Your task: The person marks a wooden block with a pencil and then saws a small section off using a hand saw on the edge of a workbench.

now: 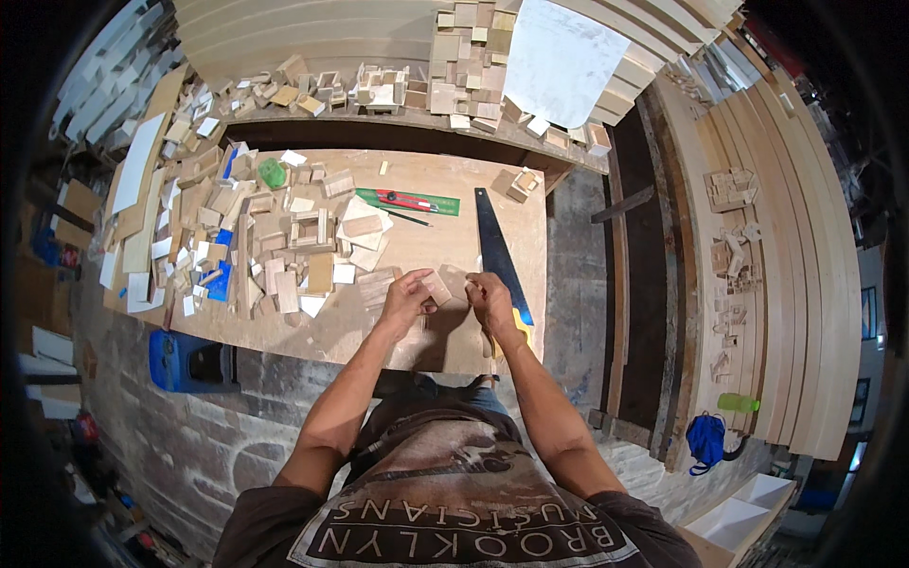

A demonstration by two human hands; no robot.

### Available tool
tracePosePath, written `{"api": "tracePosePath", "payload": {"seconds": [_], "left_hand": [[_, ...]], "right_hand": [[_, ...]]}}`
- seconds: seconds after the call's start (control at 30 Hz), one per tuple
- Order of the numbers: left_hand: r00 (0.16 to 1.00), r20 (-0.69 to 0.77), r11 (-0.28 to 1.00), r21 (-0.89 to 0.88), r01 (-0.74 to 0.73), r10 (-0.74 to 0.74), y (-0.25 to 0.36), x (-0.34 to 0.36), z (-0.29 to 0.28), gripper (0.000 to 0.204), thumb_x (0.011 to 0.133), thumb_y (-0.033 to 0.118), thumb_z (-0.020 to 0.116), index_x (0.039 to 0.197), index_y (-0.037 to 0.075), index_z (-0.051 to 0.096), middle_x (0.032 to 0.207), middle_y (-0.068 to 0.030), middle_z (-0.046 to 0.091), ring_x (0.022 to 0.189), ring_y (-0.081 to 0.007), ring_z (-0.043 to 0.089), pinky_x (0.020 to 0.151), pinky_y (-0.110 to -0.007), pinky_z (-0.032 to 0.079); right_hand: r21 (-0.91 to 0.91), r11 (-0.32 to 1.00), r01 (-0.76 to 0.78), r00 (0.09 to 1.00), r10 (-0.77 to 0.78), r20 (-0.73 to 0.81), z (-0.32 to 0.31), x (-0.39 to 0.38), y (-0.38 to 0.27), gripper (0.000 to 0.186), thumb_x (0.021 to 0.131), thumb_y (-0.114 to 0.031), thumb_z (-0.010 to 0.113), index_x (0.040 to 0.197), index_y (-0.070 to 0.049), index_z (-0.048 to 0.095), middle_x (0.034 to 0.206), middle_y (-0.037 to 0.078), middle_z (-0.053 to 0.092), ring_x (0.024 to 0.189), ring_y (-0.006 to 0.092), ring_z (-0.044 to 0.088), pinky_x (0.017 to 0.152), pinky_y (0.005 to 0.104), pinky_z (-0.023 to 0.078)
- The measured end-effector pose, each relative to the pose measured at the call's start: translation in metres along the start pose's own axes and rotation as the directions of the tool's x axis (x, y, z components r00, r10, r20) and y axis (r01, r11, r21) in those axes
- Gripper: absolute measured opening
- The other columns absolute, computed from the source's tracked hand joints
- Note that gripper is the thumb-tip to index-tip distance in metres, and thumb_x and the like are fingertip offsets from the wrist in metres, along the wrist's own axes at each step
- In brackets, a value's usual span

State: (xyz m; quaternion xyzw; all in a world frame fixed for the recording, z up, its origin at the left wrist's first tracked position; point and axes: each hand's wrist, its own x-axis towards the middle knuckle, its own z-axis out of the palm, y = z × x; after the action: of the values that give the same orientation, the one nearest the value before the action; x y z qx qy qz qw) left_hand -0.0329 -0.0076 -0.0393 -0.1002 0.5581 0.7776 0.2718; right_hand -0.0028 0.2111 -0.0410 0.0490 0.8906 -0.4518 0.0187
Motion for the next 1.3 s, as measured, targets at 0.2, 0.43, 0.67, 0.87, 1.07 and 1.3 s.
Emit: {"api": "tracePosePath", "payload": {"seconds": [0.2, 0.43, 0.67, 0.87, 1.07, 1.3], "left_hand": [[0.992, 0.126, 1.0, 0.027, 0.004, -0.008, -0.005, -0.004, 0.006, 0.038, 0.103, 0.011, 0.062, 0.141, 0.009, 0.059, 0.099, -0.003, 0.068, 0.083, -0.0102, 0.065, 0.066, -0.025, 0.055], [0.991, 0.13, 0.996, 0.088, 0.024, -0.036, -0.01, -0.013, 0.019, 0.037, 0.101, 0.005, 0.06, 0.137, 0.014, 0.062, 0.109, -0.0021, 0.064, 0.099, -0.0124, 0.062, 0.075, -0.031, 0.057], [0.958, 0.191, 0.542, 0.793, -0.279, 0.213, -0.072, 0.004, 0.016, 0.062, 0.088, 0.005, 0.068, 0.148, 0.012, 0.051, 0.123, -0.0169, 0.06, 0.11, -0.0309, 0.063, 0.094, -0.04, 0.055], [0.845, 0.381, 0.063, 0.899, -0.433, 0.376, -0.073, -0.04, 0.043, 0.076, 0.085, 0.012, 0.074, 0.152, 0.0, 0.04, 0.128, -0.0273, 0.056, 0.119, -0.0416, 0.057, 0.106, -0.046, 0.048], [0.84, 0.197, 0.132, 0.944, -0.301, 0.506, -0.044, -0.052, -0.008, 0.064, 0.084, 0.014, 0.073, 0.142, 0.001, 0.05, 0.132, -0.0252, 0.053, 0.125, -0.0435, 0.052, 0.104, -0.046, 0.048], [0.831, 0.119, 0.051, 0.983, -0.174, 0.544, 0.049, -0.056, -0.062, 0.057, 0.077, 0.009, 0.079, 0.129, 0.001, 0.057, 0.131, -0.0217, 0.06, 0.126, -0.0423, 0.053, 0.107, -0.049, 0.044]], "right_hand": [[0.378, 0.925, 0.041, 0.994, -0.074, 0.075, 0.004, -0.033, -0.013, 0.03, 0.1, -0.004, 0.062, 0.13, -0.004, 0.066, 0.122, 0.008, 0.067, 0.099, 0.0155, 0.062, 0.085, 0.0302, 0.051], [-0.29, 0.953, -0.092, 0.972, 0.023, -0.235, -0.018, -0.095, 0.024, 0.035, 0.087, -0.009, 0.065, 0.122, -0.001, 0.064, 0.111, 0.02, 0.066, 0.099, 0.0396, 0.064, 0.085, 0.049, 0.053], [-0.328, 0.942, -0.07, 0.978, 0.0, -0.208, -0.016, -0.121, 0.012, 0.045, 0.077, -0.01, 0.068, 0.121, -0.002, 0.062, 0.122, 0.02, 0.058, 0.111, 0.0414, 0.057, 0.095, 0.0511, 0.048], [-0.383, 0.919, -0.093, 0.979, 0.014, -0.203, -0.015, -0.13, 0.006, 0.053, 0.077, -0.012, 0.07, 0.128, -0.005, 0.059, 0.129, 0.021, 0.055, 0.122, 0.043, 0.051, 0.101, 0.054, 0.044], [-0.443, 0.896, 0.02, 0.998, -0.044, -0.043, -0.003, -0.117, -0.011, 0.058, 0.08, -0.017, 0.076, 0.133, -0.007, 0.058, 0.14, 0.019, 0.051, 0.129, 0.0403, 0.049, 0.102, 0.0551, 0.043], [-0.331, 0.907, 0.261, 0.951, -0.182, 0.251, 0.024, -0.079, -0.02, 0.063, 0.08, -0.017, 0.078, 0.139, -0.011, 0.054, 0.147, 0.021, 0.048, 0.124, 0.0438, 0.056, 0.099, 0.0539, 0.048]]}}
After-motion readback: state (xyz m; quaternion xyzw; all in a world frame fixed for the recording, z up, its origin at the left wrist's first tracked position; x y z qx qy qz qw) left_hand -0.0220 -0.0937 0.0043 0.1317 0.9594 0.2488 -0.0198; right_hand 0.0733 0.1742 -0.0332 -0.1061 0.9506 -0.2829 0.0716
